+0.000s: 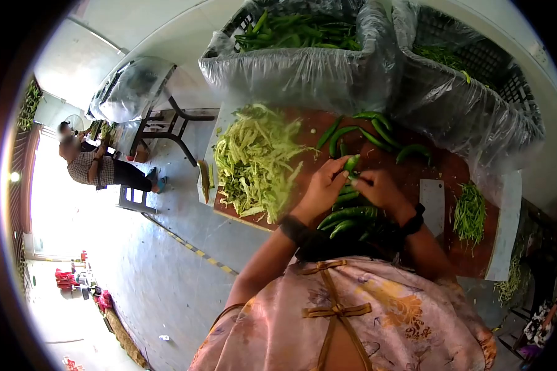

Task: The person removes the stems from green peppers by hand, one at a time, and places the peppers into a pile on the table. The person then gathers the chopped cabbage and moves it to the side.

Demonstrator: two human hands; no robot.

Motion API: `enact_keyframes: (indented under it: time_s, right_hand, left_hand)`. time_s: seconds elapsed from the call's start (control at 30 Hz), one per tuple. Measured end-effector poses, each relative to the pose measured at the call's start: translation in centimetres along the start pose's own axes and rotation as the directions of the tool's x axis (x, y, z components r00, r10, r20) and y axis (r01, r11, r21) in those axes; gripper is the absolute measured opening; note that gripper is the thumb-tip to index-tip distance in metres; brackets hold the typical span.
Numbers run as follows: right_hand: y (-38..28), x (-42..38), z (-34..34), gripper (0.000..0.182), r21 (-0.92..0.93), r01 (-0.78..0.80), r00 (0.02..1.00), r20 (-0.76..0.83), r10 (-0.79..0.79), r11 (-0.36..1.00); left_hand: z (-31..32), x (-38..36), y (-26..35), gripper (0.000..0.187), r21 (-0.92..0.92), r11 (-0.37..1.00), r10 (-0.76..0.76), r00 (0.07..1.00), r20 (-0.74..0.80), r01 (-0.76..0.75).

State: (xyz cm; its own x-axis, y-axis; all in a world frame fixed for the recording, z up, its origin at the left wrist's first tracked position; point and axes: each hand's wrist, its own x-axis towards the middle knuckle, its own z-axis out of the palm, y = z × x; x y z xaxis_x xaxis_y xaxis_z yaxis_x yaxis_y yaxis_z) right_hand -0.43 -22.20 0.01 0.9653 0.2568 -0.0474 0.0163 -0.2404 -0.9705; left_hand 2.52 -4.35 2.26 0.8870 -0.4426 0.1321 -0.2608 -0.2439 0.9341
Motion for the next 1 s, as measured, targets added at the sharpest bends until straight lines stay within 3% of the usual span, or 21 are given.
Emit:
enact_keyframes:
  time_s: [0.03, 0.13, 0.23, 0.37, 0.43, 0.57, 0.63, 0.77, 0.83, 0.87, 0.93, 0.97, 1.0]
  right_hand:
    - [-0.3, 0.3, -0.5, 0.026, 0.045, -0.011, 0.995, -0.098, 0.016, 0.999]
    - [-0.9, 0.8, -1.9, 0.032, -0.009, 0.061, 0.992, -0.114, -0.062, 0.998]
    - [-1.4, 0.9, -1.9, 0.037, -0.031, 0.147, 0.979, -0.138, -0.149, 0.989]
    - [-1.2, 0.8, -1.7, 0.039, 0.015, 0.102, 0.989, -0.109, -0.100, 0.995]
    - [-2.3, 0.3, -1.3, 0.040, 0.210, 0.070, 0.992, -0.118, -0.045, 0.975]
    - [-2.4, 0.2, -1.2, 0.040, 0.344, 0.013, 0.997, -0.078, 0.014, 0.939]
    - [-1.6, 0.3, -1.1, 0.037, 0.609, -0.091, 0.994, 0.009, 0.108, 0.788]
    - [-0.4, 0.5, -0.6, 0.037, 0.763, -0.105, 0.990, 0.019, 0.141, 0.638]
    - [0.5, 0.4, -1.2, 0.036, 0.945, -0.084, 0.994, 0.103, -0.044, 0.316]
    - [0.9, 0.3, -1.7, 0.036, 0.944, -0.085, 0.994, 0.104, -0.044, 0.317]
    - [0.6, 0.0, -3.0, 0.035, 0.975, 0.090, 0.989, -0.111, 0.096, 0.201]
    - [1.6, -0.2, -4.1, 0.030, 0.948, 0.116, 0.985, -0.149, 0.091, 0.296]
    - [1.6, -0.3, -4.9, 0.030, 0.948, 0.117, 0.984, -0.151, 0.093, 0.296]
  left_hand:
    - [0.0, -0.1, -0.1, 0.033, 0.000, 1.000, -0.001, 1.000, 0.001, 0.001]
    - [0.4, -0.6, -0.2, 0.030, -0.017, 0.997, 0.077, 0.996, 0.044, -0.077]
    - [0.5, -0.5, 0.4, 0.029, -0.121, 0.991, -0.027, 0.984, 0.176, 0.049]
    - [-0.3, -0.4, 1.3, 0.030, -0.109, 0.986, -0.096, 0.958, 0.270, 0.130]
    - [-0.6, -0.4, 1.6, 0.032, -0.083, 0.987, -0.106, 0.945, 0.309, 0.138]
    - [-0.9, -0.5, 2.3, 0.032, -0.164, 0.961, -0.154, 0.926, 0.345, 0.221]
    - [-0.9, -0.4, 2.3, 0.032, -0.192, 0.955, -0.151, 0.927, 0.343, 0.227]
    - [-0.8, -0.2, 1.7, 0.033, -0.200, 0.964, -0.109, 0.944, 0.312, 0.177]
    - [-1.0, -0.2, 1.3, 0.033, -0.206, 0.962, -0.109, 0.942, 0.318, 0.181]
    - [-1.1, -0.3, 0.9, 0.033, -0.166, 0.965, -0.151, 0.946, 0.286, 0.204]
    - [-1.0, -0.4, -0.6, 0.033, -0.126, 0.965, -0.193, 0.947, 0.256, 0.231]
    - [-1.0, -0.4, -1.9, 0.032, -0.001, 0.995, -0.099, 0.986, 0.133, 0.100]
    - [-1.0, -0.3, -2.6, 0.033, 0.138, 0.990, 0.016, 1.000, 0.022, -0.019]
